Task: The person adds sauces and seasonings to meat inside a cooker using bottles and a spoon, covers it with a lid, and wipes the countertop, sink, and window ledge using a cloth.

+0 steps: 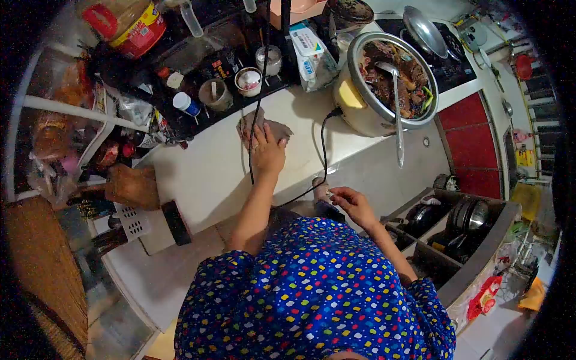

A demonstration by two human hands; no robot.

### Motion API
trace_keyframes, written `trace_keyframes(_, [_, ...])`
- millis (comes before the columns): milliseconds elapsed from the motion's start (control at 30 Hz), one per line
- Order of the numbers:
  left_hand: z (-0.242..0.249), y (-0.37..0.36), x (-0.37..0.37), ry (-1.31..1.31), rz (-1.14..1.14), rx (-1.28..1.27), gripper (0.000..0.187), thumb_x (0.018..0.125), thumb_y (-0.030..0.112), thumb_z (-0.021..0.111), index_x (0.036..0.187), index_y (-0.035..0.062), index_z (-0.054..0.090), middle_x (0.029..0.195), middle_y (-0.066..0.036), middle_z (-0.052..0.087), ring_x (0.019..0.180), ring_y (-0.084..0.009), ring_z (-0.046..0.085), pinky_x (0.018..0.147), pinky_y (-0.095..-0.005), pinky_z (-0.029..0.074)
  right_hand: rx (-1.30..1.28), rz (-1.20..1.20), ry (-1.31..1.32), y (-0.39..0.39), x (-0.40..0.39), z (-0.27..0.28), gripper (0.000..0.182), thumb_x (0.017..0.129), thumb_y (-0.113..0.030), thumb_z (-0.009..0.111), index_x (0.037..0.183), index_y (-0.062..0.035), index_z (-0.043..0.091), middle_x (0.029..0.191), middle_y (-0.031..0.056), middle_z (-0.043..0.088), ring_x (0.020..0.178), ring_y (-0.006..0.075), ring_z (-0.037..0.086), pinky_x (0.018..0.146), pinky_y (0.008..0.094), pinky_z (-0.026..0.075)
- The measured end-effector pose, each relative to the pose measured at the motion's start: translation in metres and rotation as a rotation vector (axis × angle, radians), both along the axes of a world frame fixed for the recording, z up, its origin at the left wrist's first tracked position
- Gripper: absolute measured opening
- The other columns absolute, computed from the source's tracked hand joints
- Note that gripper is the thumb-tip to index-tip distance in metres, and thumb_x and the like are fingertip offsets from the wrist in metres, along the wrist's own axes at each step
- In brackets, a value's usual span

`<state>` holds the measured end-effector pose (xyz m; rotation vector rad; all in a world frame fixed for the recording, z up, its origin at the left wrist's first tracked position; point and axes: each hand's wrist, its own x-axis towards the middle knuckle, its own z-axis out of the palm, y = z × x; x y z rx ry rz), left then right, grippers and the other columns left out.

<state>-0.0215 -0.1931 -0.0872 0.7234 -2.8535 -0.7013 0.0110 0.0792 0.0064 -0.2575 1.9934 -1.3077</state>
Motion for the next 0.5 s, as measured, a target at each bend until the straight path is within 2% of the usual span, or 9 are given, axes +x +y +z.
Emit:
trace_keyframes(67, [0.001,0.002,0.004,-0.014,0.011,0.009,0.07,0.086,0.043,0.052,0.139,0.0023,0.028,0.143,-0.024,0.023,0.133,-0.0425,0.016,0.108,-0.0516,0.016,-0.004,0.026,0.018,-0.001,0.001,-0.002,0.025,0.092,-0.013,0.053,0.113,-0.0008,0.055,0.099,0.007,0.062,0.093,0.0143,0.059,0.082,0.0266,0.047])
trace_keyframes(133, [0.002,0.01,0.021,-0.065,-0.168,-0.237,0.065,0.086,0.039,0.054,0.138,0.0079,0.031,0.145,-0.019,0.021,0.133,-0.0407,0.017,0.107,-0.0497,0.021,-0.02,-0.033,-0.045,-0.006,0.001,-0.001,0.024,0.091,-0.018,0.054,0.109,-0.0019,0.058,0.098,0.0055,0.063,0.092,0.0134,0.055,0.083,0.0289,0.045])
trace_keyframes(167, [0.005,0.016,0.027,-0.067,-0.158,-0.247,0.065,0.086,0.039,0.054,0.138,0.0079,0.031,0.145,-0.019,0.021,0.133,-0.0407,0.017,0.107,-0.0497,0.021,-0.03,-0.023,-0.046,-0.006,-0.001,-0.005,0.024,0.091,-0.018,0.054,0.109,-0.0019,0.058,0.098,0.0055,0.063,0.092,0.0134,0.055,0.083,0.0289,0.045])
trace_keyframes(233, [0.011,0.033,0.039,0.015,-0.285,-0.137,0.061,0.086,0.034,0.054,0.137,0.0083,0.033,0.144,-0.019,0.024,0.133,-0.0406,0.018,0.107,-0.0512,0.02,-0.034,0.019,-0.014,-0.004,-0.006,-0.015,0.026,0.091,-0.018,0.054,0.11,-0.0014,0.057,0.097,0.0049,0.062,0.09,0.0126,0.056,0.082,0.0277,0.045])
trace_keyframes(433, [0.004,0.061,0.076,-0.067,-0.493,-0.097,0.059,0.084,0.025,0.053,0.138,0.0107,0.033,0.144,-0.013,0.027,0.134,-0.0373,0.02,0.105,-0.0497,0.025,-0.12,0.038,0.022,-0.016,-0.018,-0.015,0.026,0.091,-0.016,0.055,0.111,-0.0008,0.057,0.093,0.0035,0.062,0.087,0.0116,0.056,0.079,0.0258,0.046])
trace_keyframes(467, [0.003,0.065,0.082,0.016,-0.467,-0.183,0.05,0.082,0.018,0.053,0.131,0.0133,0.043,0.138,-0.01,0.036,0.13,-0.0346,0.029,0.101,-0.0477,0.032,-0.127,0.042,0.024,-0.016,-0.019,-0.014,0.026,0.091,-0.016,0.055,0.111,-0.0008,0.057,0.093,0.0035,0.062,0.087,0.0116,0.056,0.079,0.0258,0.046])
trace_keyframes(500, [0.002,0.065,0.086,0.019,-0.464,-0.191,0.05,0.082,0.018,0.053,0.131,0.0133,0.043,0.138,-0.01,0.036,0.13,-0.0346,0.029,0.101,-0.0477,0.032,-0.133,0.042,0.034,-0.017,-0.021,-0.013,0.026,0.091,-0.016,0.055,0.112,-0.0011,0.057,0.092,0.0034,0.062,0.087,0.0115,0.056,0.079,0.0258,0.046])
